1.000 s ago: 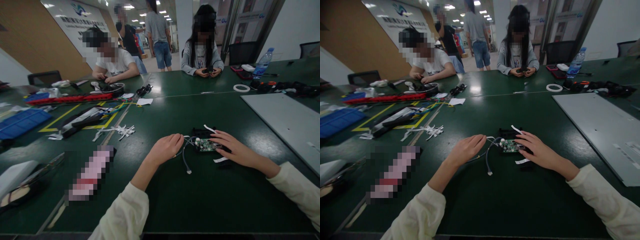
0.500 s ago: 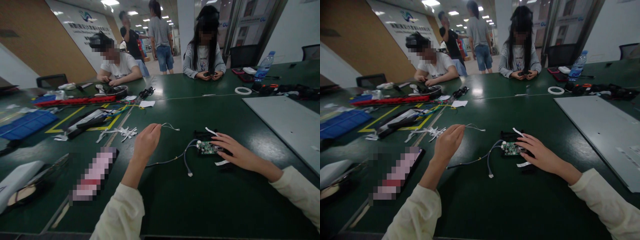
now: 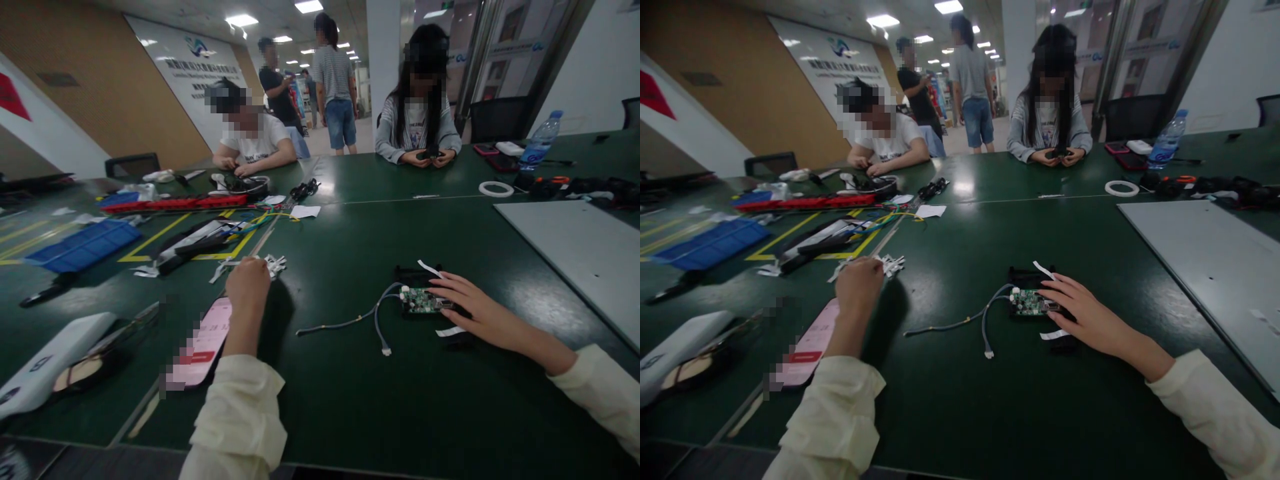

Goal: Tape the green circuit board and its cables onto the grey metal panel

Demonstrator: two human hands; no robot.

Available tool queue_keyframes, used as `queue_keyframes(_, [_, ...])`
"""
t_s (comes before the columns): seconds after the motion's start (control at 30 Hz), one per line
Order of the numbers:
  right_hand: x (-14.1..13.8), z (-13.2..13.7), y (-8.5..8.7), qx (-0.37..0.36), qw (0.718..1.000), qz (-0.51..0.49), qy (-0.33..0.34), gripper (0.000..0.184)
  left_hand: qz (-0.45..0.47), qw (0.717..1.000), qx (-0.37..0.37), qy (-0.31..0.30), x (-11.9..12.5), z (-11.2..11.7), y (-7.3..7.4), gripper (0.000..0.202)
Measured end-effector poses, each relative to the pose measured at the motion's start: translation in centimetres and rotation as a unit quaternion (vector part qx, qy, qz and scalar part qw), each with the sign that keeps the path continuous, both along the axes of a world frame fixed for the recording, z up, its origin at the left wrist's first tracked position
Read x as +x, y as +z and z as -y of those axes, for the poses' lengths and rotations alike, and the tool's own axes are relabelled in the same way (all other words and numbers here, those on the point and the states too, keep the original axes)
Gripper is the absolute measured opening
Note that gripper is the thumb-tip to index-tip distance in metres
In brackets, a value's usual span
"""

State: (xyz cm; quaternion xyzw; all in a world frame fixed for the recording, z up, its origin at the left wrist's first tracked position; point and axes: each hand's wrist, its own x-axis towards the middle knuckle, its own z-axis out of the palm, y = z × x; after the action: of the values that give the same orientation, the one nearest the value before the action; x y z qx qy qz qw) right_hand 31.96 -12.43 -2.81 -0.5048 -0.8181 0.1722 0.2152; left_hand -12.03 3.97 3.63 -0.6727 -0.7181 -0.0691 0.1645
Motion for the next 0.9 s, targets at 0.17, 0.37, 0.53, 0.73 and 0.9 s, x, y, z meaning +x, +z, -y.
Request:
queue_keyframes(0.17, [0.0, -0.1, -0.1, 0.016, 1.000, 0.000, 0.003, 0.050, 0.017, 0.997, -0.073, 0.010, -0.5, -0.6, -0.9, 0.028])
queue_keyframes(0.37, [0.0, -0.1, 0.0, 0.017, 1.000, 0.010, 0.004, 0.049, 0.010, 0.998, -0.059, 0.001, -0.3, -0.8, -1.3, 0.027])
queue_keyframes(0.53, [0.2, -0.1, 0.1, 0.010, 1.000, 0.008, 0.006, 0.049, 0.007, 1.000, -0.009, 0.005, -0.2, -1.0, -2.0, 0.039])
queue_keyframes(0.73, [0.0, 0.1, 0.2, 0.007, 1.000, 0.013, 0.006, 0.049, -0.014, 0.999, -0.019, -0.023, 0.1, -1.4, -2.1, 0.037])
queue_keyframes(0.9, [1.3, -0.2, 0.8, 0.032, 0.999, 0.003, -0.044, 0.049, -0.011, 1.000, -0.016, -0.002, 0.9, -1.1, -1.6, 0.039])
